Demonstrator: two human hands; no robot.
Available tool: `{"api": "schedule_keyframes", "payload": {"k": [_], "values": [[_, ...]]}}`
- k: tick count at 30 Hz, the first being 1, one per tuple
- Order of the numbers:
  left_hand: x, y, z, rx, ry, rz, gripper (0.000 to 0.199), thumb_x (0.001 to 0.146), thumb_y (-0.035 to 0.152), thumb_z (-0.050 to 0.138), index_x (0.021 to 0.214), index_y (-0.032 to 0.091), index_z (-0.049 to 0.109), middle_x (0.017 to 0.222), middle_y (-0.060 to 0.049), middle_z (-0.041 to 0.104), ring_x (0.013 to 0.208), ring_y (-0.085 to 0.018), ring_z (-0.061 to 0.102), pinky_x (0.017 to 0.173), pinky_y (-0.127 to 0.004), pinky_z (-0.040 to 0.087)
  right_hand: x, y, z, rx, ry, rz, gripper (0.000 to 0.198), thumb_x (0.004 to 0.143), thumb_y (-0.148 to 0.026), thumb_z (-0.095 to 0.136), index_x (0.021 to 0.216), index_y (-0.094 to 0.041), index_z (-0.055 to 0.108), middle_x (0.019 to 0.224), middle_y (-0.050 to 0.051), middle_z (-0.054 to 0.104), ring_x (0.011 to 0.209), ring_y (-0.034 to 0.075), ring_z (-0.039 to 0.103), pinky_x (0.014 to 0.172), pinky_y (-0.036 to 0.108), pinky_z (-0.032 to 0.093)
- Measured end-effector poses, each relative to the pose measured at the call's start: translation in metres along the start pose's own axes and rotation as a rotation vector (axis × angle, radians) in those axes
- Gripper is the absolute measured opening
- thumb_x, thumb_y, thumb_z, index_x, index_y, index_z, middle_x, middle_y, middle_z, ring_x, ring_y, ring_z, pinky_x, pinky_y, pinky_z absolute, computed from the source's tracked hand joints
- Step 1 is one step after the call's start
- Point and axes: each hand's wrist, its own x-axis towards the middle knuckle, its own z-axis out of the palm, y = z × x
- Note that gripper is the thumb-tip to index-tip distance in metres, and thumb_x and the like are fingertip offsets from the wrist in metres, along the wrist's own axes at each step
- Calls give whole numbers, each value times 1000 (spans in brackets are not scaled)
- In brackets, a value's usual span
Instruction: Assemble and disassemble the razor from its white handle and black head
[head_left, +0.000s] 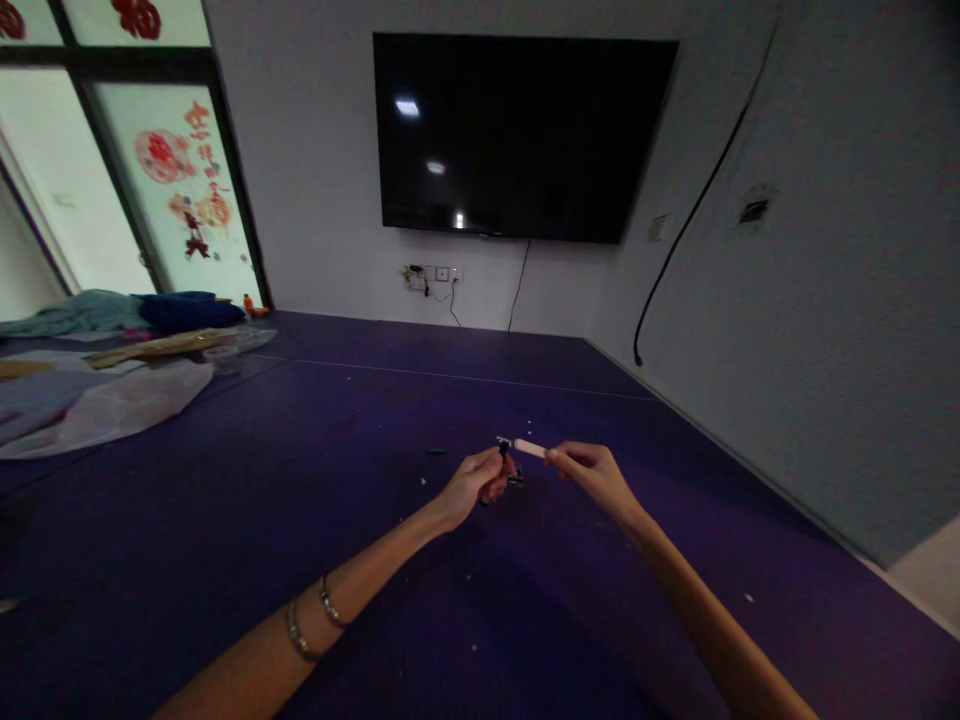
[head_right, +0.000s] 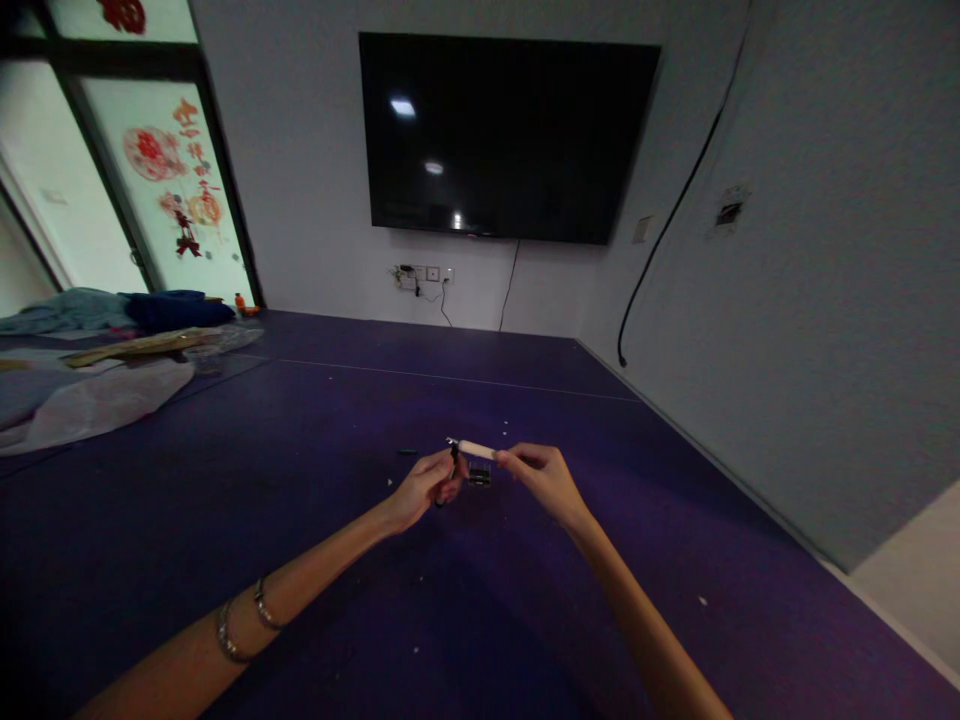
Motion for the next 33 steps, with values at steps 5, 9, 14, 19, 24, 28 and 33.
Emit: {"api": "schedule_keyframes", "payload": {"k": [5, 9, 14, 19, 24, 28, 33], "values": [[-6, 6, 12, -330, -139, -125, 30, 85, 40, 43, 72, 14, 49, 48, 8, 25, 40, -5, 21, 41, -19, 18, 1, 6, 1, 0, 23, 19, 38, 74, -49, 55, 62, -14, 63, 51, -2, 47, 51, 11, 42, 48, 23, 29], [-10, 12, 20, -463, -203, -185, 32, 88, 39, 38, 70, 15, 46, 48, 8, 22, 38, -5, 16, 38, -19, 16, 1, 2, 1, 18, 42, 10, 39, 74, -50, 54, 60, -15, 62, 50, -2, 46, 51, 11, 42, 48, 23, 29], [-11, 16, 22, -522, -236, -241, 33, 88, 42, 37, 68, 17, 42, 47, 8, 21, 37, -5, 13, 36, -18, 14, -1, -5, 2, 22, 36, -11, 38, 74, -50, 54, 62, -15, 62, 53, -1, 48, 52, 11, 42, 48, 22, 30], [-9, 16, 18, -507, -219, -211, 33, 88, 42, 38, 68, 16, 43, 47, 8, 19, 37, -5, 12, 36, -17, 14, 0, -6, -1, -36, 58, 9, 39, 74, -51, 54, 61, -15, 63, 52, -1, 49, 52, 11, 43, 48, 23, 30], [-9, 15, 18, -440, -183, -200, 33, 87, 42, 39, 67, 17, 42, 46, 8, 20, 36, -5, 13, 35, -17, 12, 0, -6, 0, -46, 43, -1, 41, 73, -54, 53, 64, -15, 63, 55, 1, 51, 54, 13, 45, 49, 23, 32], [-8, 17, 16, -353, -171, -131, 33, 86, 42, 41, 66, 17, 42, 46, 9, 21, 36, -4, 14, 35, -18, 12, 2, 3, -7, -84, 61, 39, 43, 72, -55, 53, 61, -15, 64, 51, -1, 47, 50, 11, 41, 46, 23, 28], [-1, 14, 4, -65, -41, -18, 33, 83, 47, 45, 76, 15, 46, 49, 8, 29, 39, -4, 22, 40, -18, 20, 1, -10, -21, -129, 48, -8, 46, 77, -55, 48, 66, -15, 66, 49, -2, 43, 49, 10, 39, 46, 23, 25]]}}
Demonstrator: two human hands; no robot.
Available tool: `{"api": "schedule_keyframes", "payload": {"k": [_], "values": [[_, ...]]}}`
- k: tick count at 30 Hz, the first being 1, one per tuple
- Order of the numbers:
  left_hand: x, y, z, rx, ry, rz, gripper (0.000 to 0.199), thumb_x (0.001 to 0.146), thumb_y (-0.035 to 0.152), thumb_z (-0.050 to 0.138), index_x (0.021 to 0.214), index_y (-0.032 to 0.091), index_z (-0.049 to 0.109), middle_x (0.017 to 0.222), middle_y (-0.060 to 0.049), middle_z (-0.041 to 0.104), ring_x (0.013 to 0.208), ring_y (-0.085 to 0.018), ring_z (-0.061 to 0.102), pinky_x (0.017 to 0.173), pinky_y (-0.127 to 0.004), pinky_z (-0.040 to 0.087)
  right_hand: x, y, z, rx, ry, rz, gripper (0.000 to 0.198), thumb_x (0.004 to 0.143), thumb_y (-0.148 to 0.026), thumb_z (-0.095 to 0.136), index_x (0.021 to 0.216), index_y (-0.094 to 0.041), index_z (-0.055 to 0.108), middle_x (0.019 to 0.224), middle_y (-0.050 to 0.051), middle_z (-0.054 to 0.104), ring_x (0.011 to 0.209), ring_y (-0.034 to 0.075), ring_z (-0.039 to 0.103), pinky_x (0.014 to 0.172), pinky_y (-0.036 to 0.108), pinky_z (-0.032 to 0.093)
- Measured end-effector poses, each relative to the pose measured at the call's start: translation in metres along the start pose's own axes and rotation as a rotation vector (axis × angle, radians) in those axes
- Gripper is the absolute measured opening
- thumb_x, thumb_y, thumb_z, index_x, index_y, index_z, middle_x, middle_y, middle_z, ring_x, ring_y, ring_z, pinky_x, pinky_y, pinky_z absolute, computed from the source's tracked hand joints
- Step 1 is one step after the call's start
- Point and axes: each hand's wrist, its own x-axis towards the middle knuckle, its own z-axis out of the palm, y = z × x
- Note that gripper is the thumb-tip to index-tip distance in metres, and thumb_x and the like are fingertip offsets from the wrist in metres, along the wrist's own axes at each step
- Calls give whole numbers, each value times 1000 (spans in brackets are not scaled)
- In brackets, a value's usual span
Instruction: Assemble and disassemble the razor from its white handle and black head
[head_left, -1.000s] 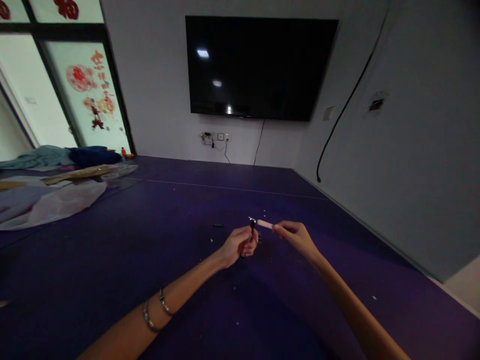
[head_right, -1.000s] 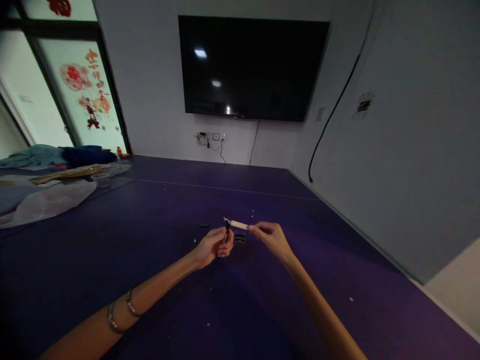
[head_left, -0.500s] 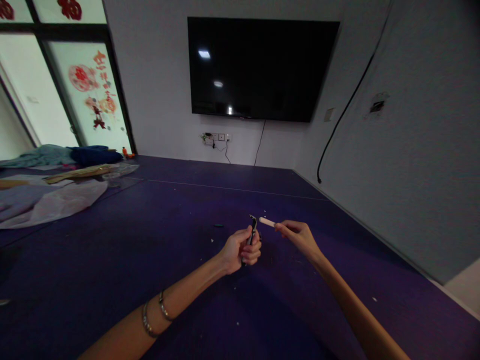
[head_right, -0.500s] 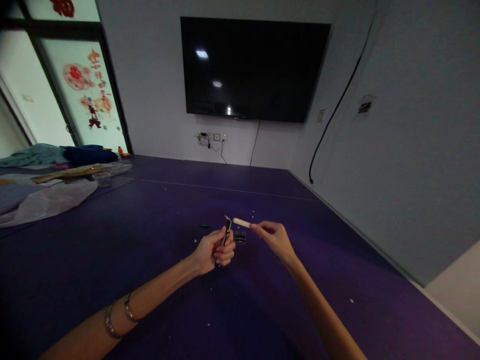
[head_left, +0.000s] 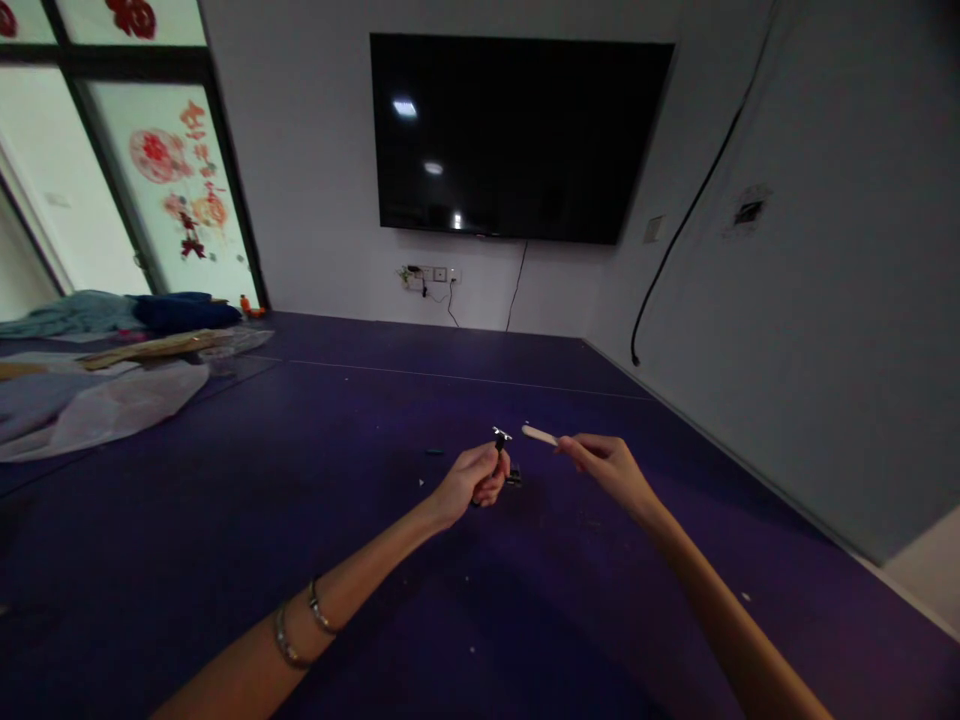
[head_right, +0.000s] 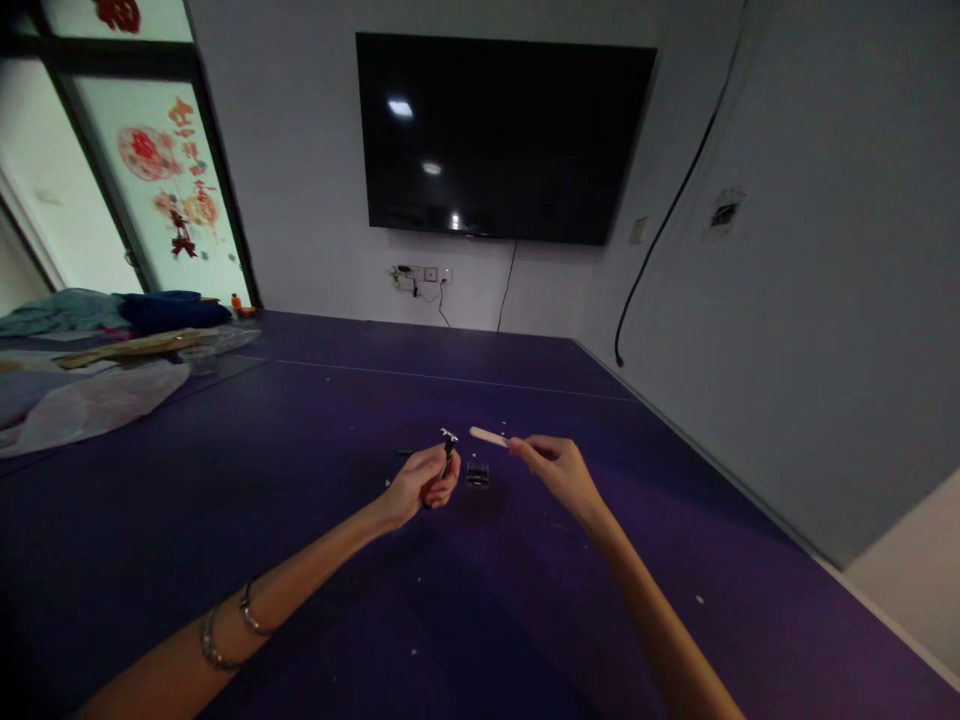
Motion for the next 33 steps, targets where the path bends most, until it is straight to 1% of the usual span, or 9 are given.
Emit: {"api": "schedule_keyframes", "payload": {"k": [3, 7, 11, 14, 19, 23, 27, 31, 33], "values": [[2, -2, -8, 227, 38, 45, 36, 83, 51, 43, 80, 15, 47, 54, 6, 35, 46, -6, 30, 45, -20, 25, -4, -15, -6, -111, 68, -10, 48, 78, -57, 46, 66, -16, 68, 46, -2, 43, 46, 10, 37, 44, 23, 22], [0, -2, -13, 470, 10, 109, 36, 87, 49, 37, 83, 15, 49, 60, 4, 38, 55, -8, 35, 52, -22, 27, -12, -32, -4, -362, 159, 4, 47, 76, -60, 48, 65, -20, 71, 46, 0, 51, 45, 12, 43, 43, 24, 22], [-1, -4, -16, 581, 6, 132, 33, 89, 45, 35, 85, 16, 48, 65, 3, 40, 59, -9, 36, 57, -23, 29, -19, -44, -1, -463, 126, -49, 41, 77, -58, 48, 69, -26, 72, 57, 2, 63, 52, 15, 53, 47, 25, 26], [0, -7, -19, 605, 25, 136, 33, 88, 46, 36, 82, 16, 48, 66, 3, 40, 60, -10, 36, 58, -23, 30, -20, -50, -2, -438, 45, -94, 40, 77, -57, 48, 70, -26, 73, 60, 3, 66, 52, 15, 54, 48, 25, 29], [0, -6, -18, 562, 46, 150, 34, 88, 47, 35, 84, 16, 48, 66, 2, 40, 61, -10, 36, 58, -23, 30, -18, -46, -4, -400, 112, -78, 43, 77, -57, 47, 72, -24, 74, 63, 4, 67, 54, 16, 56, 49, 25, 31], [-1, -2, -14, 532, 53, 169, 34, 88, 47, 36, 80, 16, 46, 65, 3, 39, 60, -9, 35, 58, -23, 30, -16, -41, -3, -358, -10, -98, 41, 77, -56, 49, 70, -23, 73, 60, 3, 65, 53, 14, 54, 48, 24, 30], [1, -1, -11, 476, 85, 172, 35, 87, 48, 38, 80, 15, 47, 65, 2, 39, 59, -9, 36, 56, -23, 30, -14, -35, -3, -333, 81, -52, 41, 77, -56, 49, 71, -22, 73, 57, 2, 62, 53, 15, 52, 47, 24, 29], [2, -1, -8, 424, 105, 175, 36, 85, 50, 41, 79, 16, 46, 63, 3, 39, 56, -9, 35, 54, -22, 29, -11, -27, -5, -293, -9, -64, 43, 77, -56, 49, 67, -20, 71, 52, 0, 56, 50, 13, 48, 46, 23, 28], [2, 0, -7, 417, 105, 173, 36, 85, 50, 41, 78, 15, 47, 63, 3, 40, 57, -9, 36, 55, -22, 30, -10, -24, -4, -261, 17, -66, 44, 77, -56, 49, 70, -19, 71, 54, 1, 56, 51, 13, 48, 46, 23, 28]]}}
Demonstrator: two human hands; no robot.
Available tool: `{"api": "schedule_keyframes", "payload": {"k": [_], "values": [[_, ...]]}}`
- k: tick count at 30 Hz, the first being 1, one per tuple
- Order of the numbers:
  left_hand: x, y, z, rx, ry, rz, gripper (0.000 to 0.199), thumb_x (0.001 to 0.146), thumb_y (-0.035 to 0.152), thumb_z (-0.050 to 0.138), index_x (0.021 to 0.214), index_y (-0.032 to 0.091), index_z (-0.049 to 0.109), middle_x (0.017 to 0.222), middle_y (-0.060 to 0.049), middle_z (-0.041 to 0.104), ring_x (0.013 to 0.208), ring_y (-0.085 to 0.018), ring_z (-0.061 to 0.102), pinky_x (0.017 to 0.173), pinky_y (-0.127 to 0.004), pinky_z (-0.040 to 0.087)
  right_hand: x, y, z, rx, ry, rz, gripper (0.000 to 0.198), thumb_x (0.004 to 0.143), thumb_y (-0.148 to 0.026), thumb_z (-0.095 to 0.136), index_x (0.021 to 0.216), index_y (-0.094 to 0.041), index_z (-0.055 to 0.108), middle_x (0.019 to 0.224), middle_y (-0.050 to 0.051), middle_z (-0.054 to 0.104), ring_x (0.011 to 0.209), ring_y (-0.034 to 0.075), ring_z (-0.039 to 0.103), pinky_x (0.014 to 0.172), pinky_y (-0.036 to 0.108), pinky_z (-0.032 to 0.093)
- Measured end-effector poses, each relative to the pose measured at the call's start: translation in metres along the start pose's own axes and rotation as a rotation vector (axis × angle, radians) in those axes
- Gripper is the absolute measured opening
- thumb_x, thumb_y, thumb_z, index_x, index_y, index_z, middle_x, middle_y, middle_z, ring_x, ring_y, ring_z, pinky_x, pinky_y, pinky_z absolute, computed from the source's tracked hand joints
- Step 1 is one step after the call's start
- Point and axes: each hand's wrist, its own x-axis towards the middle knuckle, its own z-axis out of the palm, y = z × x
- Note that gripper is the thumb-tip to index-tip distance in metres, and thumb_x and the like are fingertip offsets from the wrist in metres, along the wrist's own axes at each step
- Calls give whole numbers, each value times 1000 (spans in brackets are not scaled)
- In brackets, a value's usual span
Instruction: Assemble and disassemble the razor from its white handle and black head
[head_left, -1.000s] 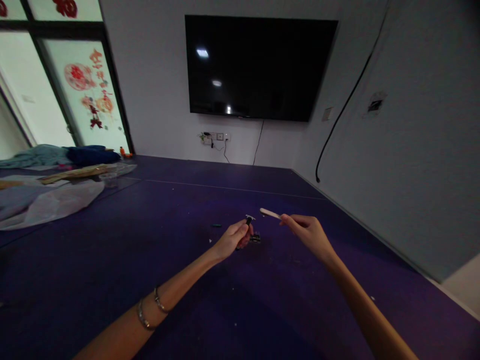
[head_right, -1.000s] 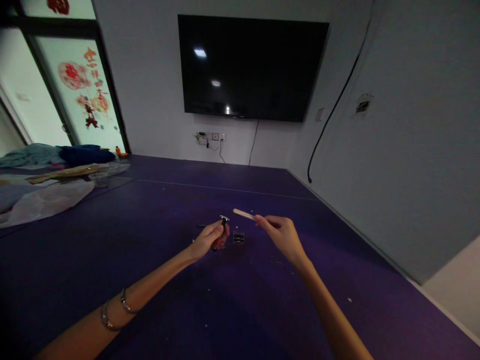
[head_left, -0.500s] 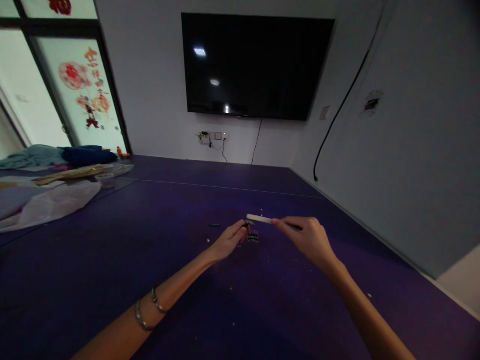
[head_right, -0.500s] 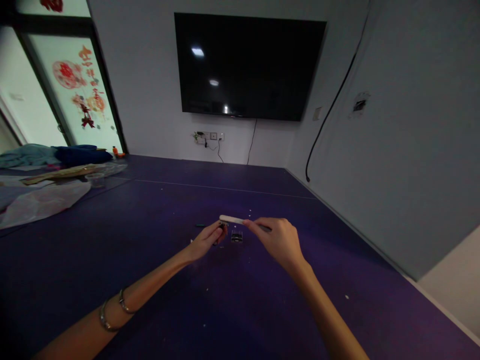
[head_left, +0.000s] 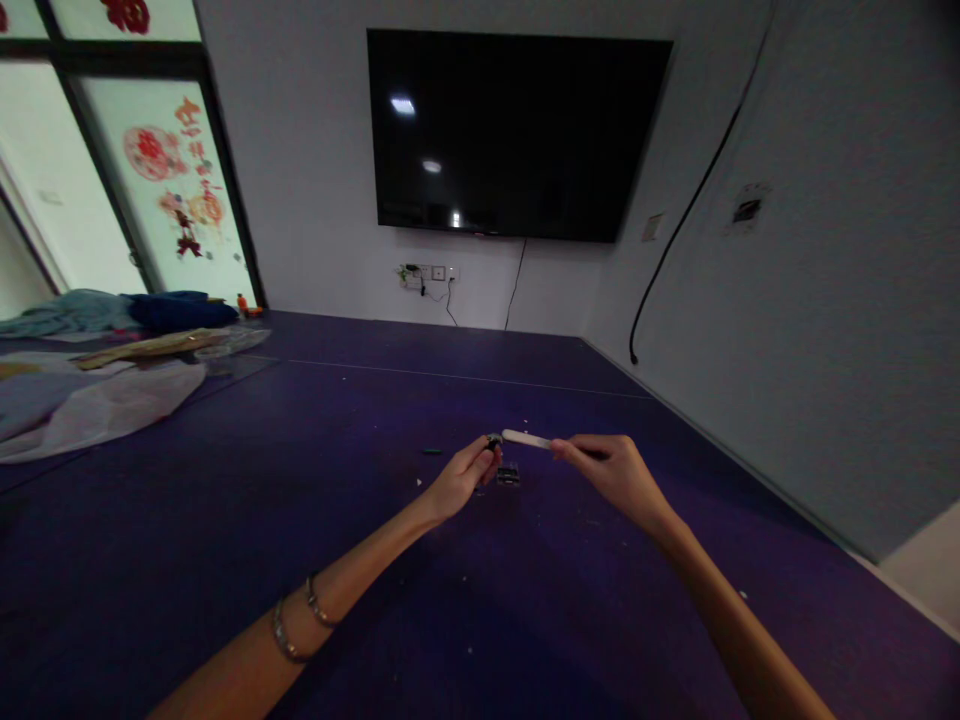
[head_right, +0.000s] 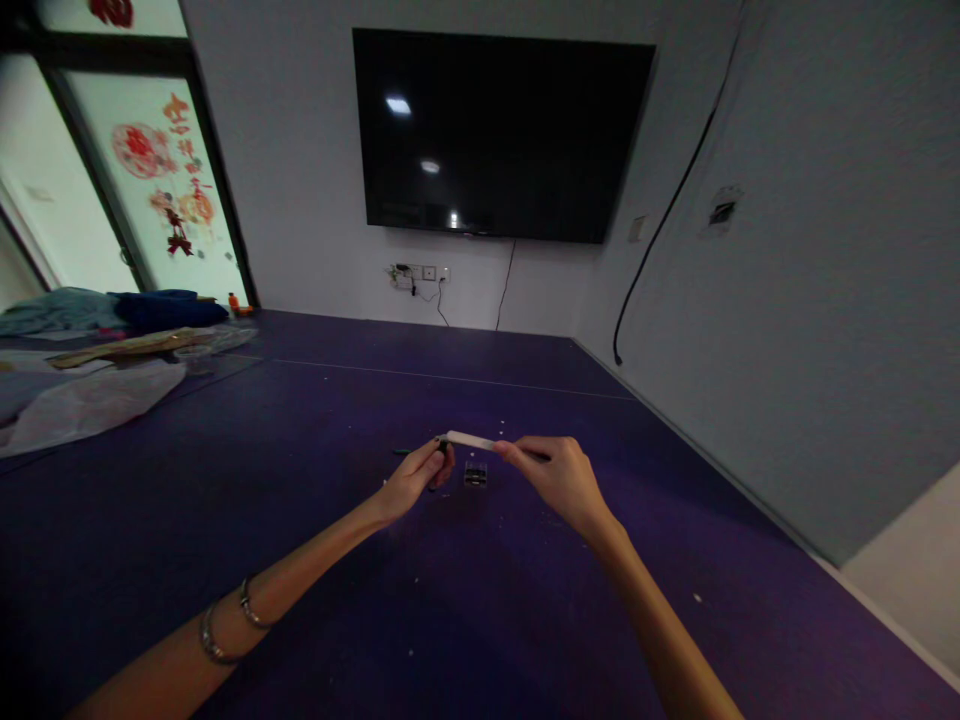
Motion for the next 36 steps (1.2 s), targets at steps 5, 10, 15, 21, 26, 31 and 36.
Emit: {"api": "schedule_keyframes", "payload": {"k": [5, 10, 15, 21, 26, 31, 36], "values": [[1, -3, -3, 23, 20, 3, 35, 85, 50, 40, 80, 16, 48, 63, 3, 40, 57, -9, 36, 55, -23, 30, 0, -1, 2, 47, -118, -25, 44, 77, -54, 49, 63, -17, 68, 51, 0, 51, 49, 11, 43, 45, 23, 27], [4, -9, -5, 13, 49, 6, 35, 85, 50, 39, 83, 16, 47, 61, 4, 41, 53, -8, 37, 52, -22, 31, -3, -18, 7, 401, -233, 38, 36, 78, -49, 50, 74, -17, 65, 55, -2, 44, 49, 9, 40, 44, 22, 32], [5, -15, -6, 21, 57, -29, 34, 85, 49, 39, 87, 16, 45, 58, 6, 41, 49, -7, 37, 48, -21, 30, -15, -46, 28, 1108, -409, 345, 27, 78, -43, 54, 93, -21, 54, 64, -5, 44, 39, 3, 30, 31, 16, 23], [7, -14, -5, 29, 88, -53, 28, 86, 44, 37, 84, 16, 42, 55, 7, 39, 46, -6, 34, 45, -20, 28, -29, -68, 58, 1574, -437, 526, 26, 76, -41, 59, 90, -20, 49, 51, -10, 33, 36, 2, 11, 31, 13, 5], [6, -14, -4, 56, 95, -62, 26, 85, 41, 39, 77, 17, 42, 54, 7, 39, 46, -6, 34, 46, -20, 29, -55, -73, 91, 1594, -259, 619, 33, 73, -46, 62, 85, -18, 51, 46, -11, 25, 38, 2, 11, 33, 15, 5], [7, -21, -2, 5, 112, -81, 27, 83, 43, 40, 76, 18, 39, 52, 8, 36, 43, -5, 33, 44, -19, 28, -65, -77, 98, 1586, -194, 653, 34, 71, -47, 63, 81, -17, 51, 46, -12, 22, 38, 2, 10, 34, 16, 4], [4, -17, 4, -19, 64, -124, 27, 84, 44, 39, 80, 17, 40, 54, 8, 37, 41, -5, 33, 41, -18, 27, -54, -75, 88, 1603, -146, 616, 33, 69, -46, 65, 76, -19, 47, 47, -12, 21, 39, 2, 8, 34, 16, 3]]}}
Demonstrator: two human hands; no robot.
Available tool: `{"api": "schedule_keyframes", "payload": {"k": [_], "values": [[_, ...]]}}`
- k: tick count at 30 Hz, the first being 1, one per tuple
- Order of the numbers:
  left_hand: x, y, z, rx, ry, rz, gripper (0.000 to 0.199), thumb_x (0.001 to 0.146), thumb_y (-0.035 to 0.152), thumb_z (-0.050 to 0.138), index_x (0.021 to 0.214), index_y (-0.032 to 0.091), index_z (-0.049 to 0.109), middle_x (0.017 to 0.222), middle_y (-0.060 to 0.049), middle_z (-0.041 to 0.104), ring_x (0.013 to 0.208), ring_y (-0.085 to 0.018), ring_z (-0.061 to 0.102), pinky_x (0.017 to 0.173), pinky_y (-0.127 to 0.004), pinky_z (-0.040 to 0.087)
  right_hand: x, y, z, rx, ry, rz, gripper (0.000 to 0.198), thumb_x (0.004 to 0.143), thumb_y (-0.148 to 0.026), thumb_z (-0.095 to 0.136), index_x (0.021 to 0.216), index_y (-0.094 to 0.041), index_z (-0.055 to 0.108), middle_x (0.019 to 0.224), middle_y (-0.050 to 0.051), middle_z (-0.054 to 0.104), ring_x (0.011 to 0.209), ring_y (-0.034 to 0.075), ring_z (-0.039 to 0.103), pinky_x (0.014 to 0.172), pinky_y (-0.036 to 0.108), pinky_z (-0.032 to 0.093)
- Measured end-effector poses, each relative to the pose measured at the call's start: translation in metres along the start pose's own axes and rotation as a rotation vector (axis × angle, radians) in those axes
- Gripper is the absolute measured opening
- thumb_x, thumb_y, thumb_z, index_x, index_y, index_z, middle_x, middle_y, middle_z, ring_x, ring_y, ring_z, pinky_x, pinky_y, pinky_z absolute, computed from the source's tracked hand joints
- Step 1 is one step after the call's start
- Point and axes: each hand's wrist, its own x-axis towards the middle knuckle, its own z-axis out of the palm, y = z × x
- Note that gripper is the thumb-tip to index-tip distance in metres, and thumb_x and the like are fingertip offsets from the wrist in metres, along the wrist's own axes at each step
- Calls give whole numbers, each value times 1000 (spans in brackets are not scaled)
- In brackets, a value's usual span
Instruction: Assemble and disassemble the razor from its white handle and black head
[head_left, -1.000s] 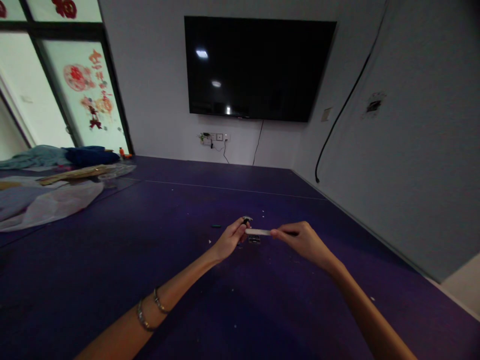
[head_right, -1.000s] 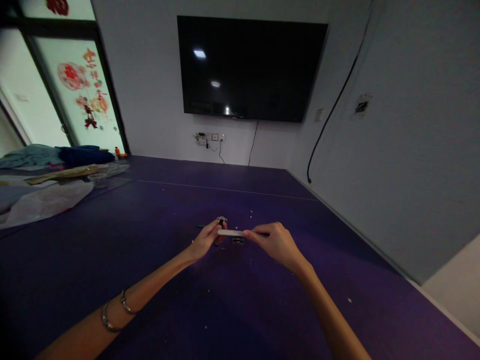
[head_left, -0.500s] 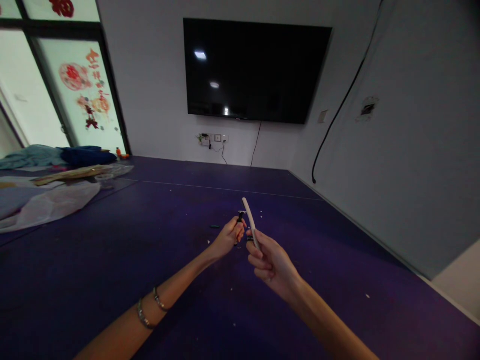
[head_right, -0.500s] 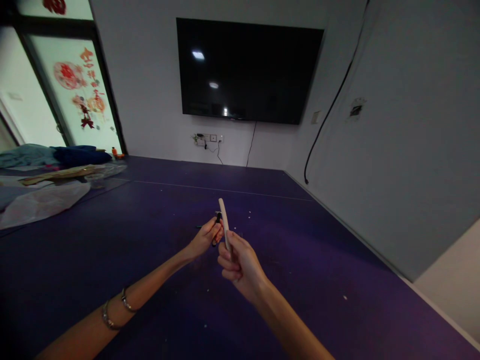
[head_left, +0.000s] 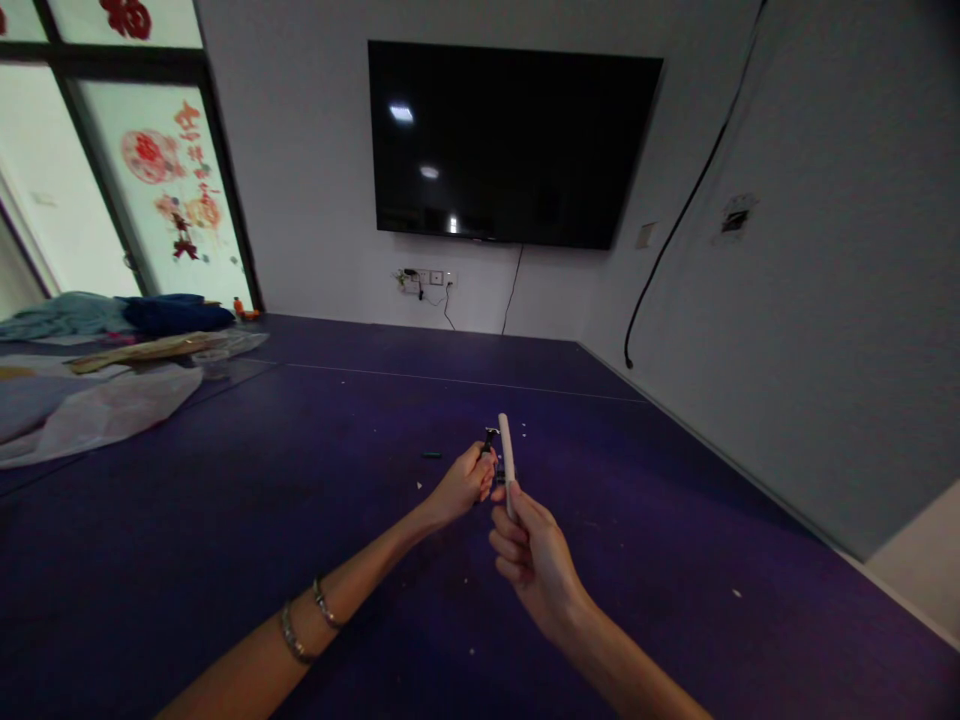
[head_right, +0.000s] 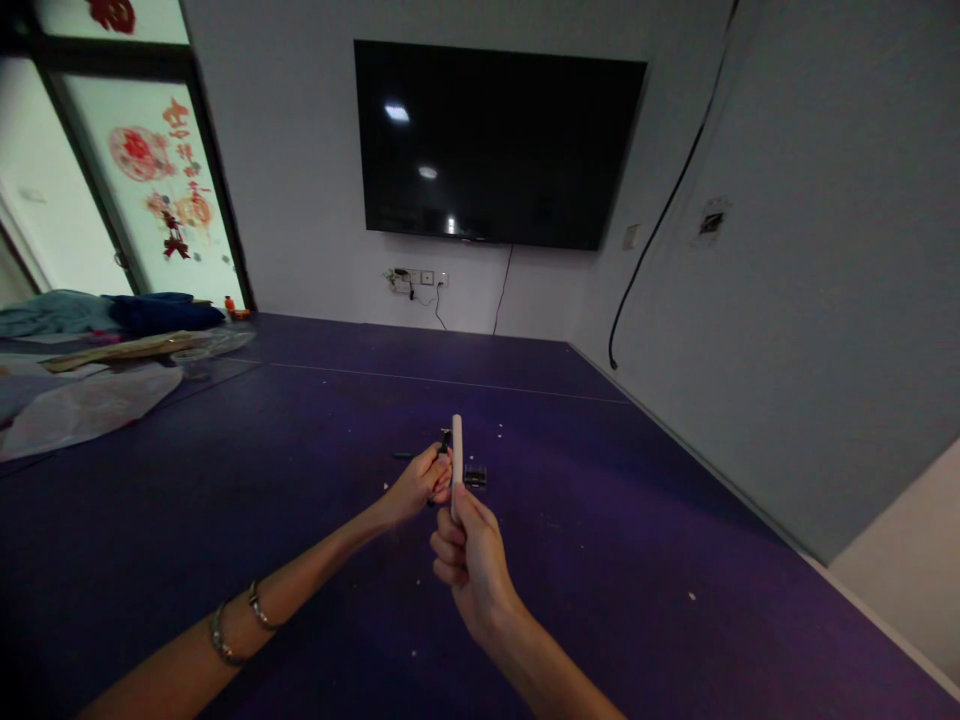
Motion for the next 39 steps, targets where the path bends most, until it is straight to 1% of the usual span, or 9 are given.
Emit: {"api": "schedule_keyframes", "payload": {"k": [5, 8, 12, 15, 18, 21, 25, 32, 39], "values": [[1, 0, 1, -105, -8, -28, 27, 83, 45, 42, 79, 19, 38, 54, 10, 33, 39, -4, 30, 38, -17, 27, -5, 11, -2, -17, 47, 31, 34, 70, -49, 62, 76, -19, 46, 46, -12, 21, 38, 2, 8, 34, 16, 3], [4, 0, -1, -163, 16, -27, 29, 82, 47, 44, 77, 19, 36, 53, 10, 31, 38, -3, 28, 37, -17, 27, -6, 8, 2, -22, 42, 20, 33, 70, -48, 62, 75, -19, 46, 46, -12, 20, 38, 2, 8, 34, 16, 3], [3, 4, -1, -96, 36, -22, 30, 81, 47, 44, 74, 19, 36, 50, 10, 33, 38, -3, 30, 37, -16, 26, 3, -1, 11, -6, -19, -14, 33, 70, -45, 64, 71, -20, 43, 46, -12, 20, 38, 2, 8, 33, 16, 3], [1, 8, 0, -49, 46, -55, 28, 82, 45, 43, 75, 19, 38, 48, 10, 37, 35, -3, 30, 36, -17, 23, 7, 6, 14, 1, -28, 14, 34, 70, -47, 63, 72, -20, 43, 45, -12, 20, 38, 2, 7, 33, 16, 2], [1, 11, -1, -86, 90, -60, 28, 81, 46, 45, 75, 19, 38, 49, 10, 36, 35, -3, 30, 36, -17, 23, 6, 17, 13, 15, -6, 55, 33, 70, -48, 62, 74, -20, 45, 44, -13, 21, 37, 2, 7, 33, 16, 2], [2, 11, -2, -109, 114, -50, 32, 78, 49, 47, 73, 19, 37, 50, 10, 35, 36, -3, 31, 37, -17, 25, 5, 17, 15, 28, -5, 36, 33, 70, -48, 62, 73, -20, 44, 44, -12, 21, 37, 2, 8, 33, 16, 3], [1, 8, -2, -51, 98, -56, 30, 80, 47, 47, 73, 18, 40, 48, 10, 36, 37, -3, 32, 37, -16, 24, 11, 6, 18, 38, -36, -28, 34, 70, -45, 64, 69, -20, 41, 44, -12, 21, 38, 2, 7, 33, 16, 2], [0, 13, -3, -61, 65, -63, 27, 81, 45, 44, 76, 19, 38, 47, 10, 38, 33, -3, 30, 35, -17, 21, 10, 14, 13, 10, -34, 23, 31, 73, -47, 60, 75, -20, 45, 45, -12, 21, 37, 2, 8, 33, 16, 2], [0, 8, -2, -25, 92, -50, 26, 80, 42, 47, 74, 18, 41, 49, 9, 38, 38, -4, 32, 38, -17, 24, 12, 7, 16, 30, -44, -34, 33, 70, -45, 63, 71, -20, 42, 45, -12, 21, 38, 2, 7, 33, 16, 2]]}}
